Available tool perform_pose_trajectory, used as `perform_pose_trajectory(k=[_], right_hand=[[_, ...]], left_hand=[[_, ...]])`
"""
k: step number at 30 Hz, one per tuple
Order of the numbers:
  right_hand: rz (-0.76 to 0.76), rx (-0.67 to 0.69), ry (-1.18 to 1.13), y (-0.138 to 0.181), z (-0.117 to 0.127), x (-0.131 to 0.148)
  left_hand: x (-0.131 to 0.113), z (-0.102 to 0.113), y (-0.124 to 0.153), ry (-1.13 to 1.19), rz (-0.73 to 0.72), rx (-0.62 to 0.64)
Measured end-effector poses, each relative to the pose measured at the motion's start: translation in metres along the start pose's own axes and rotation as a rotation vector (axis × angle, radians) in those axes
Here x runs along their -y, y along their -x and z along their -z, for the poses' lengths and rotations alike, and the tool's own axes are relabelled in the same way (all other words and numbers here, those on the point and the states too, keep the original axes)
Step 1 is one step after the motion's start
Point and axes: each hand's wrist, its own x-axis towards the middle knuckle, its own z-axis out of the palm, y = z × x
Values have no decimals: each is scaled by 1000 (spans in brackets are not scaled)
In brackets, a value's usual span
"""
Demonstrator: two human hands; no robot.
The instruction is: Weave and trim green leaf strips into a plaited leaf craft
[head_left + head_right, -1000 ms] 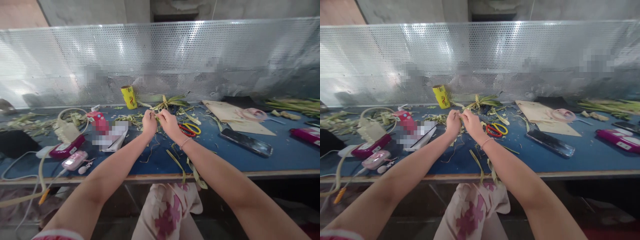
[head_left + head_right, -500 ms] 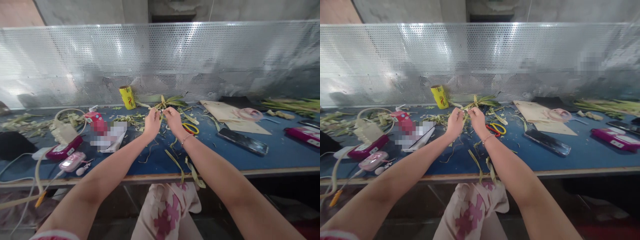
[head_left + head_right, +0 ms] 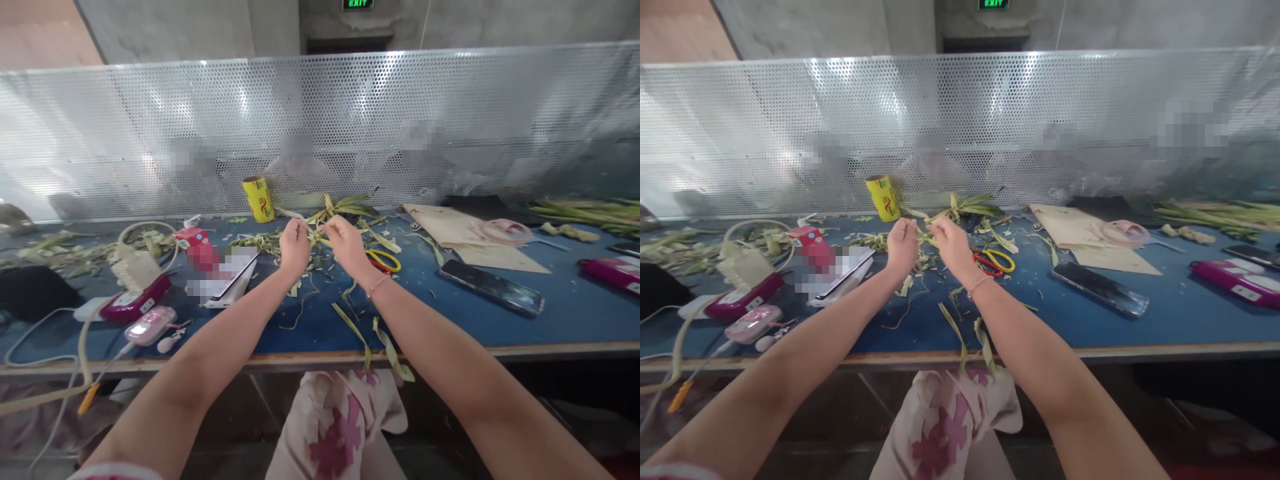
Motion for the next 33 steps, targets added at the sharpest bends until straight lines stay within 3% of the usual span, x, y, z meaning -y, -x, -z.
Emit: perform_pose_trajectory(k=[5, 9, 17, 25, 29, 33], right_hand=[[-185, -99, 3, -12, 3, -27], [-252, -95, -21, -15, 0, -29], [-107, -7, -39, -5, -12, -1], [-8, 91, -2, -3, -5, 3], [-130, 86, -37, -2, 0, -3], [-313, 28, -119, -6, 7, -22]], left_hand=[[-9, -10, 7, -31, -30, 138], [-8, -10, 8, -23, -20, 143], [20, -2, -12, 74, 170, -35], [21, 4, -14, -5, 92, 16], [23, 8, -15, 23, 52, 75], [21, 5, -10, 269, 278, 255]])
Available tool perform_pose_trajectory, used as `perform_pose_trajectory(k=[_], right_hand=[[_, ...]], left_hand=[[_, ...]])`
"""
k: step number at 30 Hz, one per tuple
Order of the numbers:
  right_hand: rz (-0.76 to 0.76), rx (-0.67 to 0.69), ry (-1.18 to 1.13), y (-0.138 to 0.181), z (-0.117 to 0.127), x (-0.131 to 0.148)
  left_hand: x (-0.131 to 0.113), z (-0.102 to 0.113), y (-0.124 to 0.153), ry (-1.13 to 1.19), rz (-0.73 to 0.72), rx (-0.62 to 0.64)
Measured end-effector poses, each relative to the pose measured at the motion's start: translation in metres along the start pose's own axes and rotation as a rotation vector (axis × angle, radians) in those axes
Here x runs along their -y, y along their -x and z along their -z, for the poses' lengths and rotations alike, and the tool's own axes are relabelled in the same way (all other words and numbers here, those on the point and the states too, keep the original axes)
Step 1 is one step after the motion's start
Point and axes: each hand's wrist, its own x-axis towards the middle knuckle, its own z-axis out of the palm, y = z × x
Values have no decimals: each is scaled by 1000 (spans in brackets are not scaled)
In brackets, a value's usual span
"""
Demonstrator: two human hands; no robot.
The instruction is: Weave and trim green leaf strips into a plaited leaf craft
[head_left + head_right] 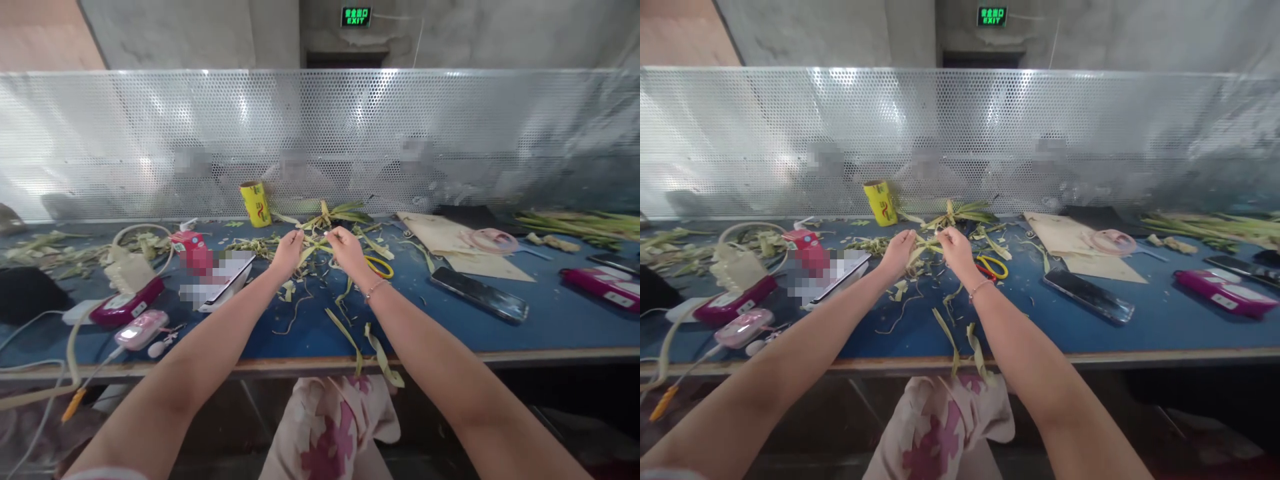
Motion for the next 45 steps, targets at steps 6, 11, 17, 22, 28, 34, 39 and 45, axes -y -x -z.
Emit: perform_pose_trajectory(k=[6, 11, 17, 22, 28, 34, 39, 45], right_hand=[[-241, -142, -431, -15, 3, -15], [-268, -88, -474, -13, -1, -13], [-245, -40, -327, -12, -3, -19], [-210, -35, -296, -11, -2, -18], [-234, 19, -362, -9, -3, -16], [-252, 43, -341, -9, -5, -17], [-232, 45, -345, -7, -6, -14], [-187, 59, -289, -2, -8, -8]], left_hand=[[-4, -9, 8, 210, 175, 173], [-2, -9, 8, 270, 69, 198], [-3, -9, 10, 14, -133, 309], [-7, -7, 13, -70, -142, 352], [-12, -6, 13, 52, -112, 359], [-13, -8, 15, 14, -160, 375], [-12, -9, 15, -63, -218, 326], [-10, -14, 15, 73, -103, 112]])
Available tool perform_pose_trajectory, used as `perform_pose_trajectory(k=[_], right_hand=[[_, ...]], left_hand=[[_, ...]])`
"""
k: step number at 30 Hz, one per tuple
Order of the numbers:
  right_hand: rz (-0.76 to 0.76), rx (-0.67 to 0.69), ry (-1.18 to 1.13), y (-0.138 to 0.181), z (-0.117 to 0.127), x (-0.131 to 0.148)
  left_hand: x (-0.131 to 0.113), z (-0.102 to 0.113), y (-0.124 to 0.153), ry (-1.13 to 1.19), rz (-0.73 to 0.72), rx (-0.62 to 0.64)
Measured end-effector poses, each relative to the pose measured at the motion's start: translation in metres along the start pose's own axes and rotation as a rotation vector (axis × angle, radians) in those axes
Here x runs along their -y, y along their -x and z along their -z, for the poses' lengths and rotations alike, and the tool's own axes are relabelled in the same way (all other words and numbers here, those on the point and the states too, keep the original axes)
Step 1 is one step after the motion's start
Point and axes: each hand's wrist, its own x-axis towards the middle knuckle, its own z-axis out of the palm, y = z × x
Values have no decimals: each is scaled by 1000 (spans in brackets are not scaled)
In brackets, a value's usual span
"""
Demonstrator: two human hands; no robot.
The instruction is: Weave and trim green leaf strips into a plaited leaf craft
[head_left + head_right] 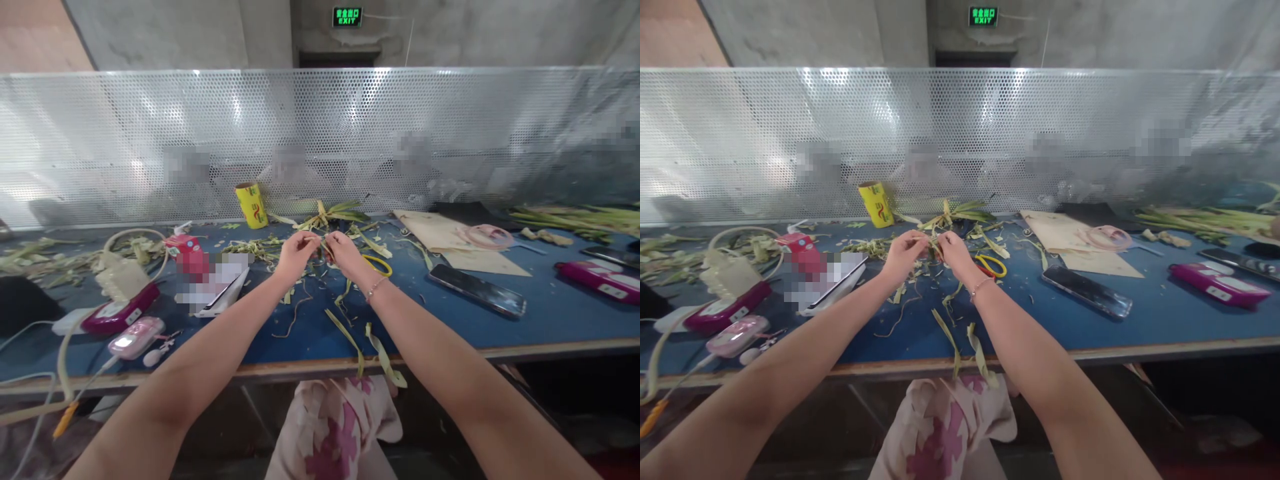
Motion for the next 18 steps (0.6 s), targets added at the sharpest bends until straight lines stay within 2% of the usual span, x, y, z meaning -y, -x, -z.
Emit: perform_pose_trajectory(k=[4, 10, 13, 18], right_hand=[[24, 34, 58, 2, -2, 0], [23, 13, 113, 0, -1, -1], [31, 14, 108, 0, -1, -2], [48, 32, 126, 1, 0, -1]], left_hand=[[-2, -1, -1, 178, 66, -104], [-12, 1, 3, 313, 159, -38], [-11, 0, 1, 322, 171, -78], [-5, 1, -4, 200, 89, -82]])
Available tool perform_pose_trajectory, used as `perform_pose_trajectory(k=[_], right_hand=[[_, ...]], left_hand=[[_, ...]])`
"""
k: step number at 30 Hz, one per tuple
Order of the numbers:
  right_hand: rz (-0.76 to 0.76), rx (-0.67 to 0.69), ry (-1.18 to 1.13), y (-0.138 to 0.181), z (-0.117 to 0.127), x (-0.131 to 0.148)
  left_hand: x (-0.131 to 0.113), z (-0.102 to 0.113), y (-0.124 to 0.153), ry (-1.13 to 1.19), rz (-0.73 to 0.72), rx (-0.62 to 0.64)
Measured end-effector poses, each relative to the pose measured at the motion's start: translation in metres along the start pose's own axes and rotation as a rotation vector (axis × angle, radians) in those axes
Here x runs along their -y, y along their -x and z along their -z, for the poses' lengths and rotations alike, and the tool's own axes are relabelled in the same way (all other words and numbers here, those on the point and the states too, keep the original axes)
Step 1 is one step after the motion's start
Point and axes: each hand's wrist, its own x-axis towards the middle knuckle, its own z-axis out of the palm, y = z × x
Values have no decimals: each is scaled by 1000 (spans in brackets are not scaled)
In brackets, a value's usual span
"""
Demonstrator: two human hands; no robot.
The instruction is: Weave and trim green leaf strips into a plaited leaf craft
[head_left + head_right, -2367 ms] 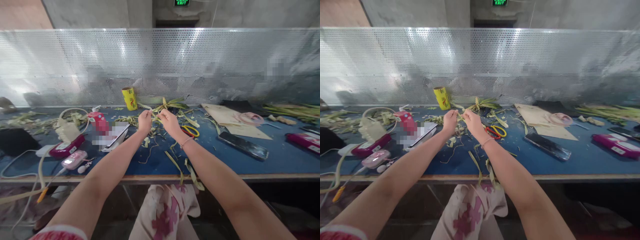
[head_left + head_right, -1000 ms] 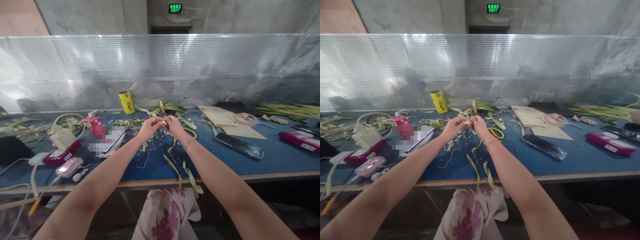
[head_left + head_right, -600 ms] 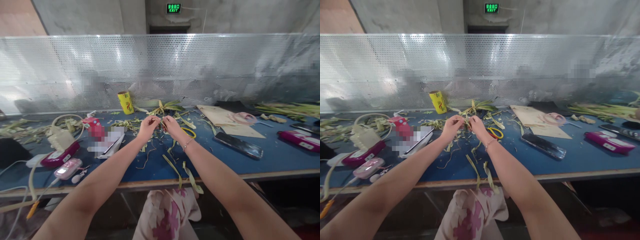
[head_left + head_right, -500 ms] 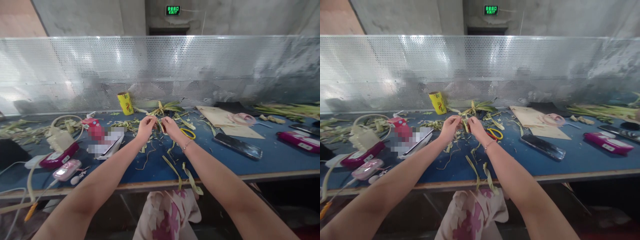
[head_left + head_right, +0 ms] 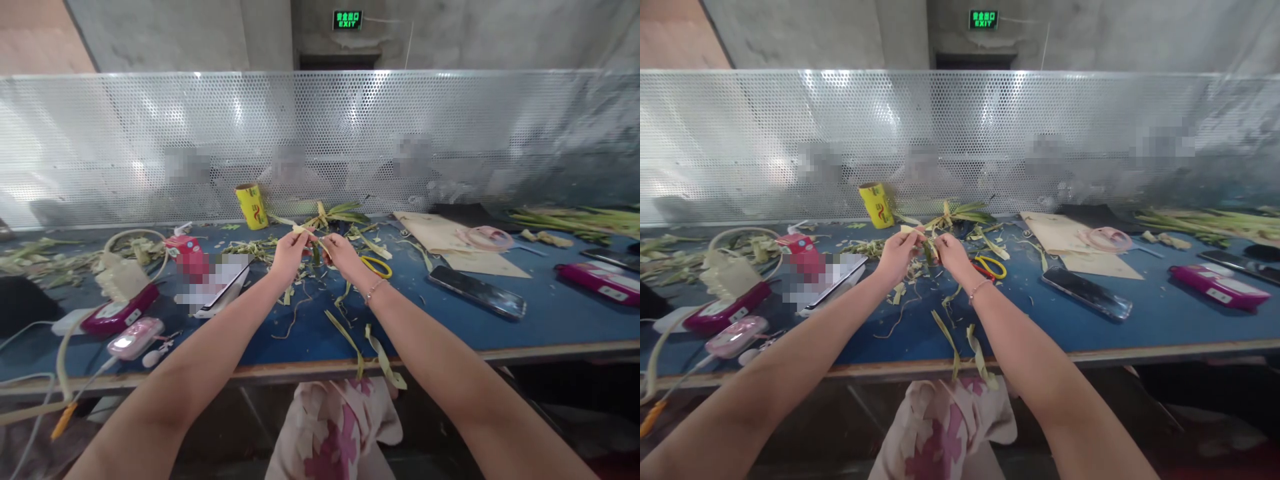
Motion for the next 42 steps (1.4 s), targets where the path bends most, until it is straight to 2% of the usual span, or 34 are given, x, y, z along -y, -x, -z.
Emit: perform_pose_trajectory(k=[6, 12, 16, 20, 23, 28, 32, 35, 38, 42], right_hand=[[19, 51, -21, 1, 2, 0], [-5, 28, -89, -1, 0, 4], [-25, 114, -205, 1, 4, 11], [123, 247, -189, 5, 10, 16], [305, 277, -48, 7, 13, 16], [519, 214, 229, 5, 16, 12], [591, 111, 265, 6, 19, 12], [615, 89, 292, 7, 21, 14], [680, 112, 342, 8, 21, 17], [783, 147, 404, 8, 19, 19]], left_hand=[[-3, 1, 3, 59, 30, 50], [-7, 3, 3, 59, 110, 82], [-8, 7, 1, 34, 105, 92], [-9, 11, -4, 38, 69, 48], [-9, 14, -7, 67, 42, 33], [-10, 14, -9, 177, 141, 71], [-12, 12, -7, 239, 244, 60], [-13, 9, -6, 235, 280, 54], [-12, 7, -5, 209, 289, 35], [-11, 9, -7, 125, 220, 1]])
